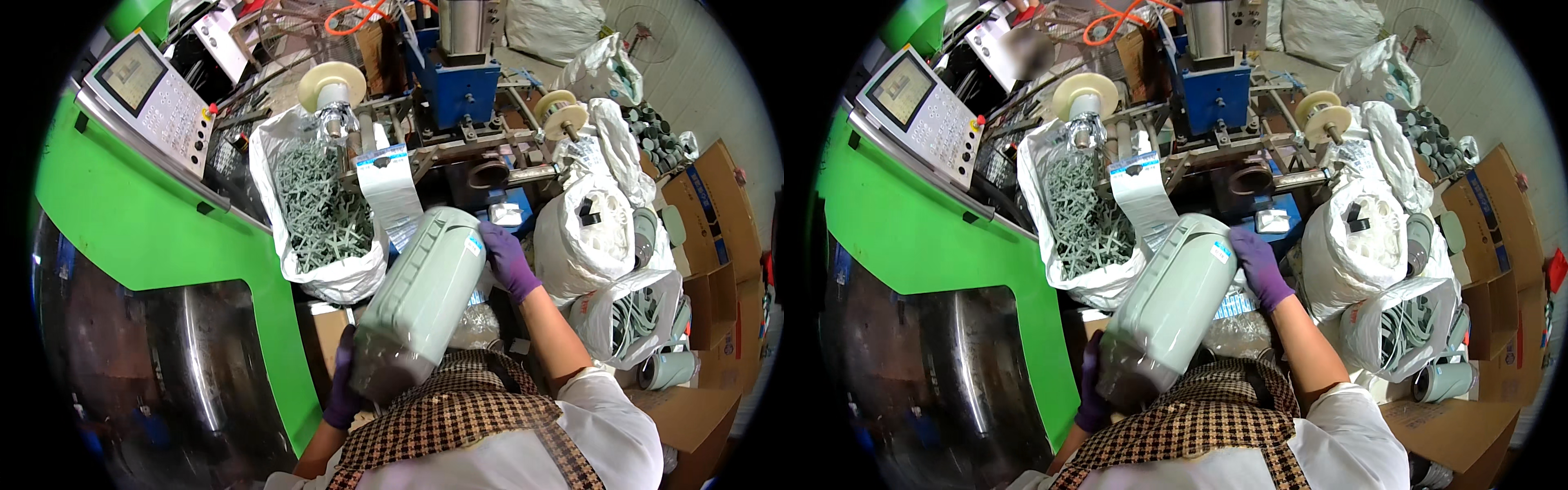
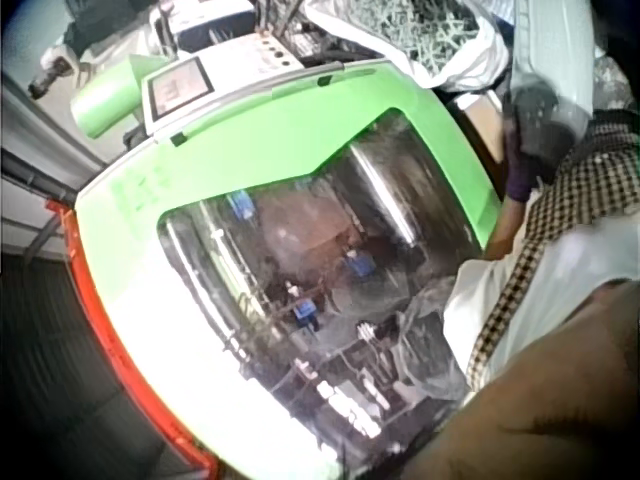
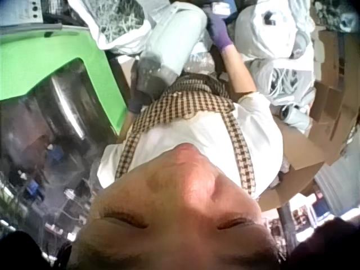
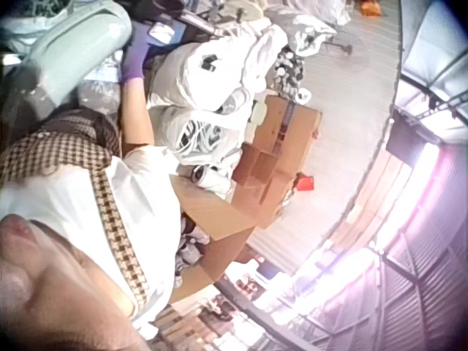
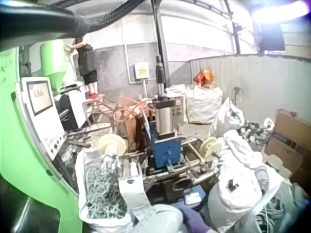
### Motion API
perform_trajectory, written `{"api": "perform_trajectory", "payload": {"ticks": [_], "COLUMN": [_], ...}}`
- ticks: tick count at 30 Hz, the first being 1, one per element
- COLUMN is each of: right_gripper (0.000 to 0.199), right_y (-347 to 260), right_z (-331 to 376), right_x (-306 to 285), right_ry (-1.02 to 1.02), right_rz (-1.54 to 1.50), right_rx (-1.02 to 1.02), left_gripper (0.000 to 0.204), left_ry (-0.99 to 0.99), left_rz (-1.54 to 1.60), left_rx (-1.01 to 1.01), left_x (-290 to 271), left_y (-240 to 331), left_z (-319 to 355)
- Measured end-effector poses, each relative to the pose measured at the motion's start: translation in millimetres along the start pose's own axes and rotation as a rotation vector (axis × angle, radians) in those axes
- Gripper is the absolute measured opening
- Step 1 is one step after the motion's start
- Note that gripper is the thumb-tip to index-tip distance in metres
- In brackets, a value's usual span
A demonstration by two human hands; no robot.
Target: The person assembles light green electric kettles by inserting grey lids and handles into the kettle bodies. They repeatedly pick up components from a nearby table and a white sack, fit them together, and place the assembled units into a cardboard box.
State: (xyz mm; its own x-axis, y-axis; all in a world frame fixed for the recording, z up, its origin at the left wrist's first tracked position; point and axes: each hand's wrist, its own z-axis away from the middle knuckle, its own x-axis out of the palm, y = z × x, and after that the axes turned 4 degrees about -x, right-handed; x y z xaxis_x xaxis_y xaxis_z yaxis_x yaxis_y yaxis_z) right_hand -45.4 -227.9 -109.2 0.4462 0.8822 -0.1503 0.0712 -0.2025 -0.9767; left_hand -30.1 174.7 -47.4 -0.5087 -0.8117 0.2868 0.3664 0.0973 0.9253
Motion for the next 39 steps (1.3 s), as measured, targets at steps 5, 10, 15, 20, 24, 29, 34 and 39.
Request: {"api": "perform_trajectory", "payload": {"ticks": [5, 10, 15, 20, 24, 29, 34, 39], "right_gripper": [0.028, 0.027, 0.026, 0.028, 0.027, 0.026, 0.027, 0.024], "right_y": [84, 63, 92, 29, 32, 25, -5, -36], "right_z": [64, 173, 264, 294, 312, 317, 302, 327], "right_x": [-28, -82, -171, -201, -207, -192, -212, -238], "right_ry": [0.406, 0.164, 0.318, 0.626, 0.639, 0.653, 0.593, 0.713], "right_rz": [-0.685, -0.321, -0.245, -0.262, -0.188, -0.463, -0.190, 0.245], "right_rx": [0.501, 0.638, 0.585, 0.645, 0.616, 0.618, 0.461, 0.269], "left_gripper": [0.059, 0.065, 0.064, 0.058, 0.053, 0.057, 0.061, 0.074], "left_ry": [-0.093, -0.035, -0.011, -0.023, -0.117, -0.293, -0.267, -0.313], "left_rz": [-0.275, -1.166, -1.768, -1.864, -2.120, -1.969, -2.154, -2.206], "left_rx": [0.148, 0.669, 0.970, 0.751, 0.671, 0.739, 0.484, 0.383], "left_x": [62, 114, 207, 261, 279, 267, 266, 310], "left_y": [-60, -139, -176, -127, -140, -145, -139, -100], "left_z": [-65, -183, -261, -360, -426, -435, -441, -387]}}
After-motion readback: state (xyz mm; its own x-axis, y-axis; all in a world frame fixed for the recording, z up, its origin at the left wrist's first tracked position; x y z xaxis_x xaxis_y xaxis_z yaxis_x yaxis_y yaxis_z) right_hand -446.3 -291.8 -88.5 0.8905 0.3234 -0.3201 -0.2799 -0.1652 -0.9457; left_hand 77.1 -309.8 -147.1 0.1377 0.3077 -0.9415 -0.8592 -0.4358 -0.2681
